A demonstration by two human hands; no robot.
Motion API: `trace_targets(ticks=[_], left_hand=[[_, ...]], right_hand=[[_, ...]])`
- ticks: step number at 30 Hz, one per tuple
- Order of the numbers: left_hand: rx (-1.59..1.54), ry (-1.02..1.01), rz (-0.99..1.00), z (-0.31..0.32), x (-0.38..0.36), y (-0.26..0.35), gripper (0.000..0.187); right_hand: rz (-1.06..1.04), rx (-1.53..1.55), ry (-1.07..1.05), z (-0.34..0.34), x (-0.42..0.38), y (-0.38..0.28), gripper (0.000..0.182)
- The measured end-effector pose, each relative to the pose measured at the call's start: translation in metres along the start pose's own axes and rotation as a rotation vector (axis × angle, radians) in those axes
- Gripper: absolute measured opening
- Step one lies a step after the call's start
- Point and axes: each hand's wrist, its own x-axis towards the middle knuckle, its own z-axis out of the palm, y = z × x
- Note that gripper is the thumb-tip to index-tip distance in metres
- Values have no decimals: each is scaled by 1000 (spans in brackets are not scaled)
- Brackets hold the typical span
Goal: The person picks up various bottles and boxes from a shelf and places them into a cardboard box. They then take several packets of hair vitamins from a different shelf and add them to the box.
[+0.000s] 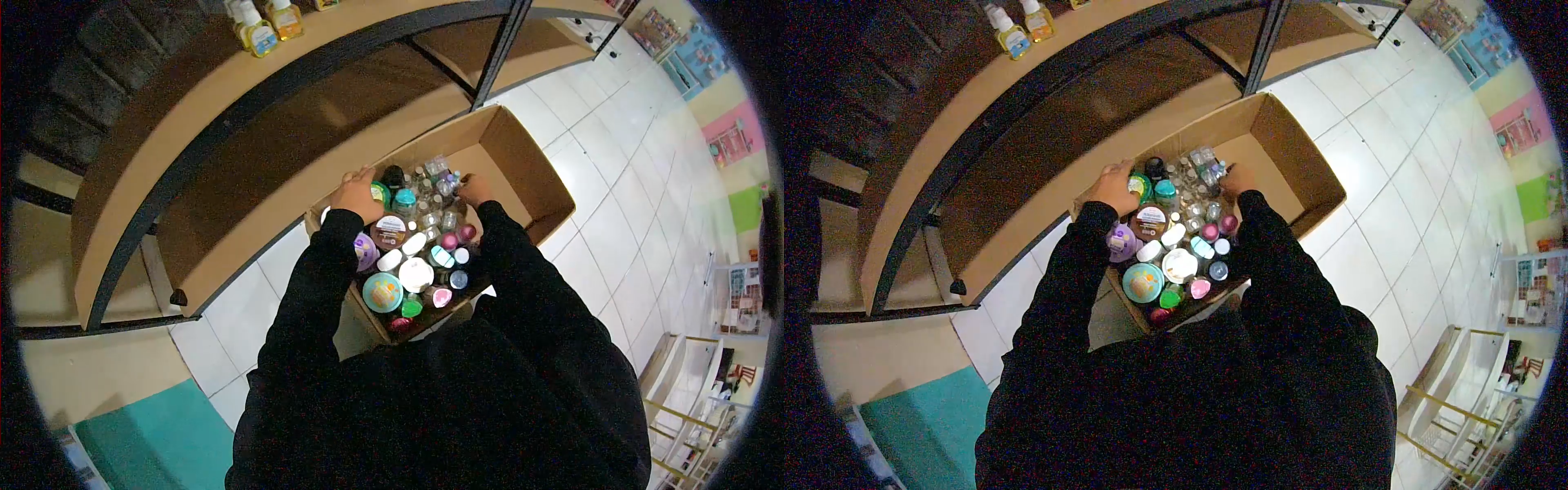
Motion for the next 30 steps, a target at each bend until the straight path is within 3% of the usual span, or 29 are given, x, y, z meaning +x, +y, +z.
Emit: trace_targets(ticks=[1,3,6,12,16,19,22,25,30], left_hand=[[-7,-14,-21,-9,-4,6,71],[-22,-39,-63,-25,-13,19,70],[11,63,53,12,3,-8,70],[6,47,60,6,0,-3,71],[-27,25,41,-5,-6,5,71],[-19,6,31,-7,-6,6,71],[-5,4,12,-2,-3,3,71],[11,-64,2,-13,-6,9,73],[95,80,91,10,0,-3,73]], right_hand=[[-15,-16,3,-6,1,-2,35],[-44,138,255,-28,2,-10,31],[-141,288,558,-95,8,-59,25],[-589,554,837,-219,12,-205,28],[-837,533,833,-251,35,-281,33],[-1067,276,1106,-265,56,-326,36],[-809,178,572,-290,22,-356,60],[-762,42,552,-292,43,-374,65],[-789,-130,551,-285,94,-379,57]])
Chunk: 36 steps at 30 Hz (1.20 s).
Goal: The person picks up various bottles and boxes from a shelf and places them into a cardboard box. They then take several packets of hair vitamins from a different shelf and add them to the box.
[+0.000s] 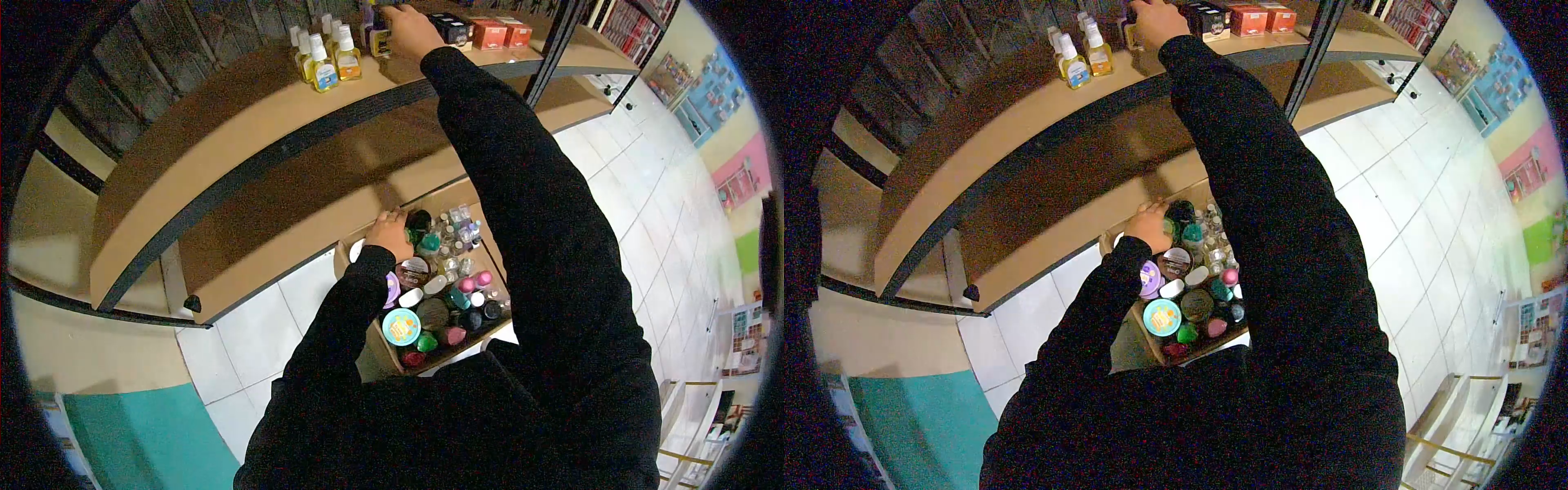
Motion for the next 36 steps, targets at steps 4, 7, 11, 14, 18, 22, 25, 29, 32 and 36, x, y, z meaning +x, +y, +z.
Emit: trace_targets(ticks=[4,7,11,14,18,22,25,29,32,36], left_hand=[[-87,0,-6,-2,1,-2,72],[-93,-115,-43,-21,-4,9,75],[-74,-61,-42,-21,-6,12,70],[-92,-125,-55,-31,-8,14,71],[-55,-64,-46,-22,-7,10,72],[-6,-95,-61,-20,-2,11,75],[-28,-93,-37,-18,-1,9,74],[-43,-101,-54,-24,-3,14,72],[-58,-96,-63,-28,-4,16,72],[-51,-89,-73,-27,-3,16,71]], right_hand=[[-84,121,209,-9,-17,-7,34],[-30,191,258,-11,-18,-7,15],[112,354,215,-20,-36,9,19],[-11,368,340,-68,-84,11,29],[101,168,283,-82,-149,72,41],[319,119,-91,-53,-235,119,40],[446,33,-366,17,-304,153,38],[554,-59,-407,88,-386,145,30],[626,-25,-404,119,-424,138,28],[770,-3,-343,147,-455,132,30]])
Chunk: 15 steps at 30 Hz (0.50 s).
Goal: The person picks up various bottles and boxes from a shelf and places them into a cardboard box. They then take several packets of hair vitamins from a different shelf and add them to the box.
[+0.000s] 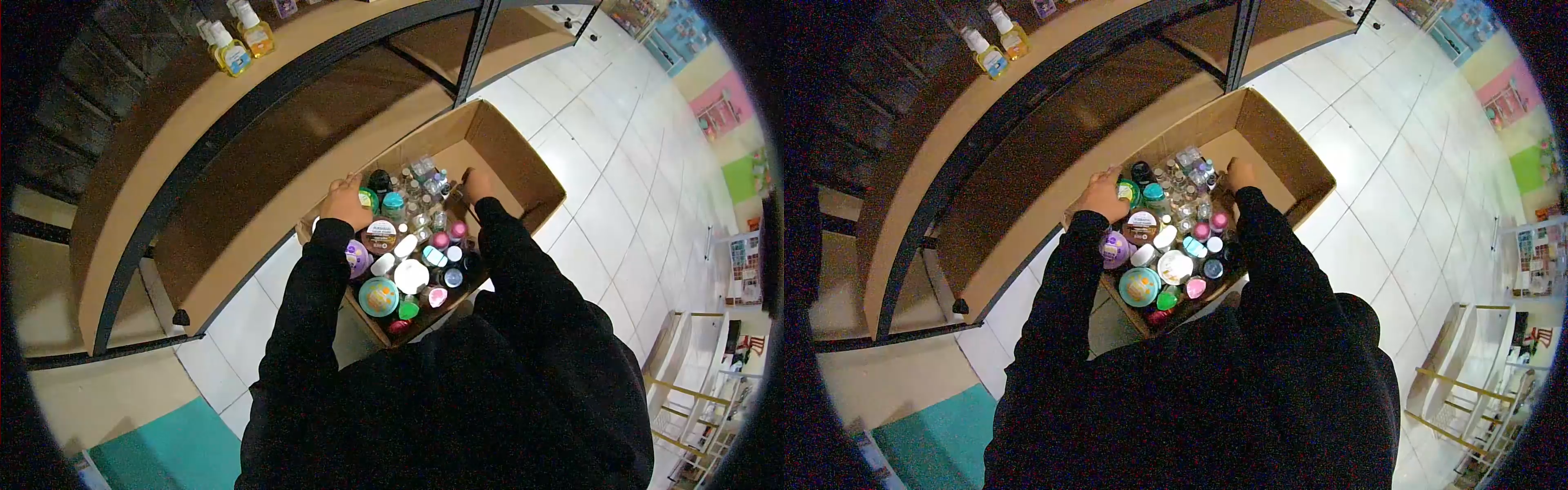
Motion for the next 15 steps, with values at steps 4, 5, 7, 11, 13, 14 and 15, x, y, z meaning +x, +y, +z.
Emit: trace_targets(ticks=[4,5,7,11,13,14,15], left_hand=[[22,-7,-6,-1,2,-1,70],[22,-8,-7,-1,2,-1,70],[23,-8,-8,-1,1,-1,70],[21,1,-9,1,2,-2,69],[23,4,-8,2,2,-3,69],[26,5,-6,2,2,-3,69],[28,6,-3,2,2,-3,69]], right_hand=[[57,36,-33,13,-6,1,29],[70,55,-48,12,-7,-2,29],[52,62,-13,20,-4,0,30],[85,119,-96,16,1,-6,31],[95,112,-121,14,2,-10,33],[100,108,-133,12,3,-12,34],[113,123,-113,15,2,-10,36]])
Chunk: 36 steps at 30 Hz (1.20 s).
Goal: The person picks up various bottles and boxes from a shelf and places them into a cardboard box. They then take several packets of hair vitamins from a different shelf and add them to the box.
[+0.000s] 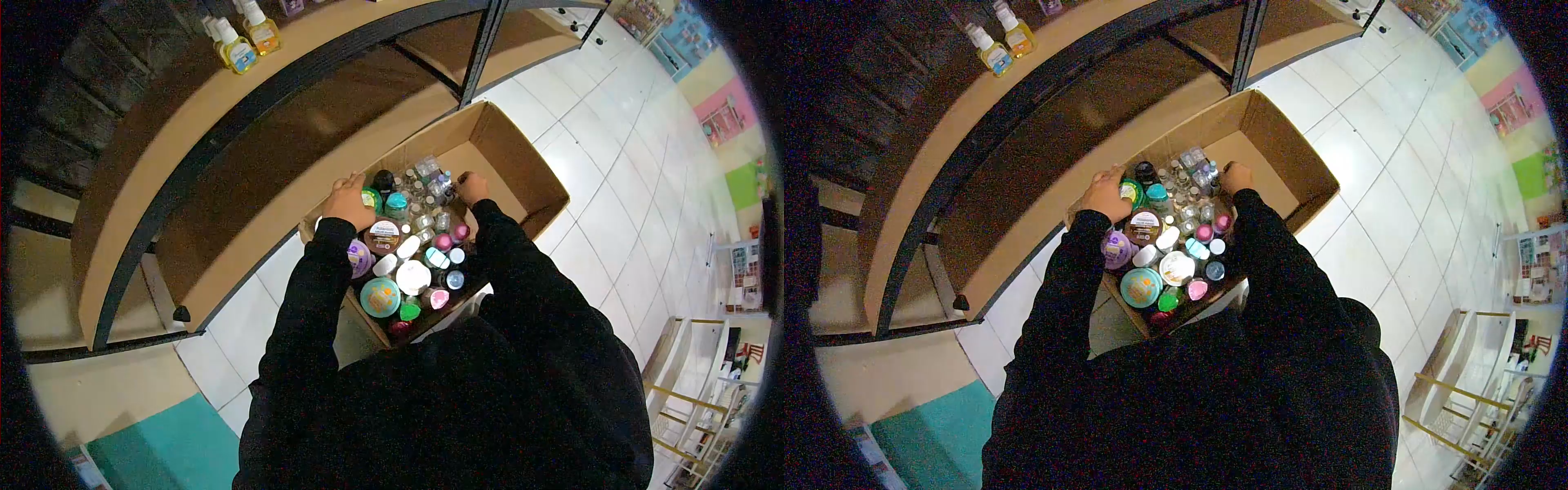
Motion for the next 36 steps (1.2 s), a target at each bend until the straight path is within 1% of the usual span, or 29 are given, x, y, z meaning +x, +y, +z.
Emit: trace_targets(ticks=[2,5,7,9,11,13,14,15,17,19,20,22,23,25,29,30,31,32,34,35,36], left_hand=[[-3,-15,-5,0,-1,1,68],[-15,12,13,5,1,-3,68],[-22,32,23,11,2,-8,68],[-26,46,30,14,3,-9,69],[-52,23,19,9,2,-6,69],[-56,-11,-17,-11,-6,7,69],[-84,-53,-57,-16,-6,9,69],[-84,-37,-52,-16,-6,9,70],[-82,-8,-41,-12,-6,6,70],[-49,59,36,10,3,-9,72],[-34,92,75,21,8,-16,73],[-69,67,45,11,4,-10,74],[-87,53,31,5,0,-5,74],[-49,-39,-22,-14,-6,5,74],[0,-163,-59,-23,-5,10,75],[-40,-28,36,12,7,-11,73],[-61,-52,0,6,3,-7,72],[-79,-74,-34,-2,1,-2,71],[-92,-91,-71,-25,-8,13,68],[-84,-34,-28,-17,-7,10,68],[-78,27,13,-5,-3,2,68]], right_hand=[[12,35,44,3,1,3,39],[-29,205,382,-33,8,-26,41],[-234,312,612,-71,21,-71,32],[-410,424,617,-137,10,-142,33],[-678,481,801,-179,14,-205,36],[-917,558,834,-214,9,-267,38],[-1009,579,839,-224,13,-295,37],[-1100,601,843,-232,13,-321,36],[-1114,445,591,-255,-4,-362,53],[-1081,381,413,-261,-9,-393,53],[-1106,303,497,-255,-6,-405,53],[-1149,143,663,-237,11,-421,54],[-1167,174,625,-229,20,-426,55],[-1197,235,547,-217,34,-430,57],[-1044,402,401,-224,22,-418,48],[-995,452,347,-236,3,-411,44],[-940,500,293,-241,-6,-402,41],[-984,522,324,-239,-1,-397,39],[-979,532,380,-246,-7,-382,39],[-980,535,410,-251,-10,-376,39],[-1038,600,388,-258,-10,-366,39]])
